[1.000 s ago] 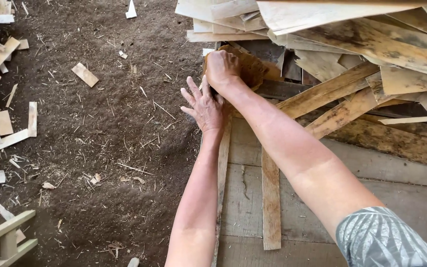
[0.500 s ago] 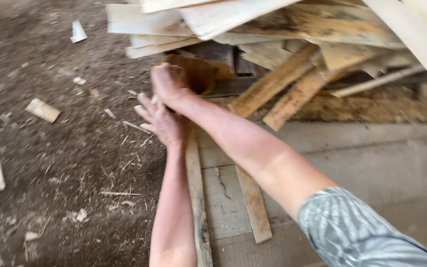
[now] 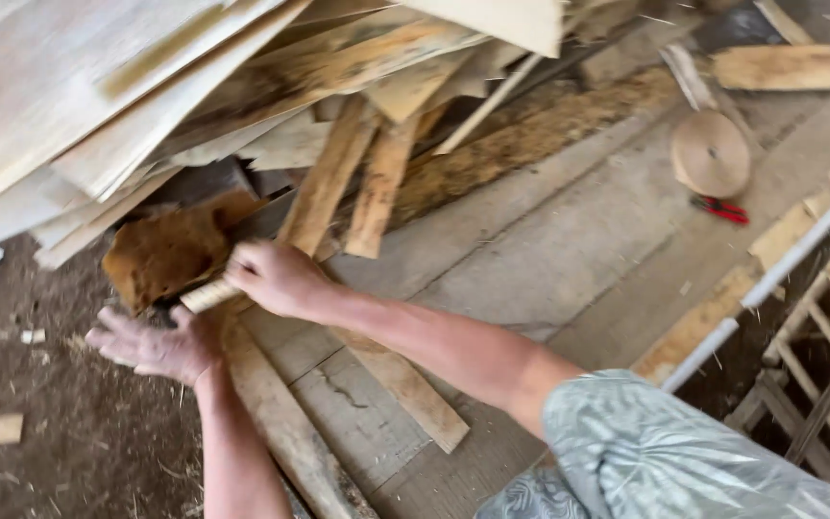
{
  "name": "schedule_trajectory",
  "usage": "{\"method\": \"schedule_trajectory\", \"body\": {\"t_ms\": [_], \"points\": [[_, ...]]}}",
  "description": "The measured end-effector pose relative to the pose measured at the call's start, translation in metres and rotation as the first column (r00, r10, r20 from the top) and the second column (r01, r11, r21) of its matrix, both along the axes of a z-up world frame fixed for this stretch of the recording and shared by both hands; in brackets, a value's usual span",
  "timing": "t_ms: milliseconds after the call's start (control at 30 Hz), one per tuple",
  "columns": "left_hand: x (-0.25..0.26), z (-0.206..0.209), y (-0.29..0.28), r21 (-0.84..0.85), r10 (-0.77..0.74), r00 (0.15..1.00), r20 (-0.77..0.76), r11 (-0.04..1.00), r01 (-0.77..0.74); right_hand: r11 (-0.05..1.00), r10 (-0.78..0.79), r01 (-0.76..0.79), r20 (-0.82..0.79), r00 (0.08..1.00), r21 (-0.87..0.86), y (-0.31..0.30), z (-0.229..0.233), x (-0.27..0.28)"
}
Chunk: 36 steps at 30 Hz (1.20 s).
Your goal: Cutting thin wood strips from a roll and fitting them into gaps in a wooden frame using a utility knife
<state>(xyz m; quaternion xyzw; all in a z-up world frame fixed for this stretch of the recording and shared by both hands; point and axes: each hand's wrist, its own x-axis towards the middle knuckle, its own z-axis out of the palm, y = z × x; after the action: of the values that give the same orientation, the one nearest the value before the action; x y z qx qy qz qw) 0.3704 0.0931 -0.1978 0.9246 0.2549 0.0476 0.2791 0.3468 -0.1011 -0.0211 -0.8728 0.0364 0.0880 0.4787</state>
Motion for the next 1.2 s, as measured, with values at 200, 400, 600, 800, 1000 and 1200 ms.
{"method": "schedule_trajectory", "body": {"t_ms": [200,400,600,800,1000,1200], "points": [[-0.102,0.023,-0.060,0.291,-0.045,0.838,0.543,0.947,-0.137,0.966,-0.240,0.241,-0.022,0.971,0.098,-0.181,-0.028,-0.224],[-0.302,0.050,-0.235,0.207,-0.460,0.582,0.670,0.869,0.449,0.807,-0.574,0.589,-0.189,0.797,0.032,-0.299,-0.051,-0.378],[-0.429,0.053,-0.366,-0.178,-0.651,0.625,0.430,0.618,0.766,0.740,-0.615,0.651,-0.222,0.757,0.170,-0.370,-0.036,-0.434],[-0.448,0.020,-0.488,-0.145,-0.691,0.611,0.385,0.609,0.780,0.769,-0.623,0.633,-0.114,0.774,0.094,-0.508,-0.071,-0.501],[-0.458,0.022,-0.564,0.177,-0.532,0.818,0.219,0.846,0.503,0.722,-0.667,0.674,-0.102,0.738,0.154,-0.643,-0.039,-0.583],[-0.461,0.062,-0.595,0.133,-0.472,0.881,0.021,0.875,0.466,0.555,-0.769,0.771,-0.160,0.619,0.311,-0.721,-0.018,-0.623]]}}
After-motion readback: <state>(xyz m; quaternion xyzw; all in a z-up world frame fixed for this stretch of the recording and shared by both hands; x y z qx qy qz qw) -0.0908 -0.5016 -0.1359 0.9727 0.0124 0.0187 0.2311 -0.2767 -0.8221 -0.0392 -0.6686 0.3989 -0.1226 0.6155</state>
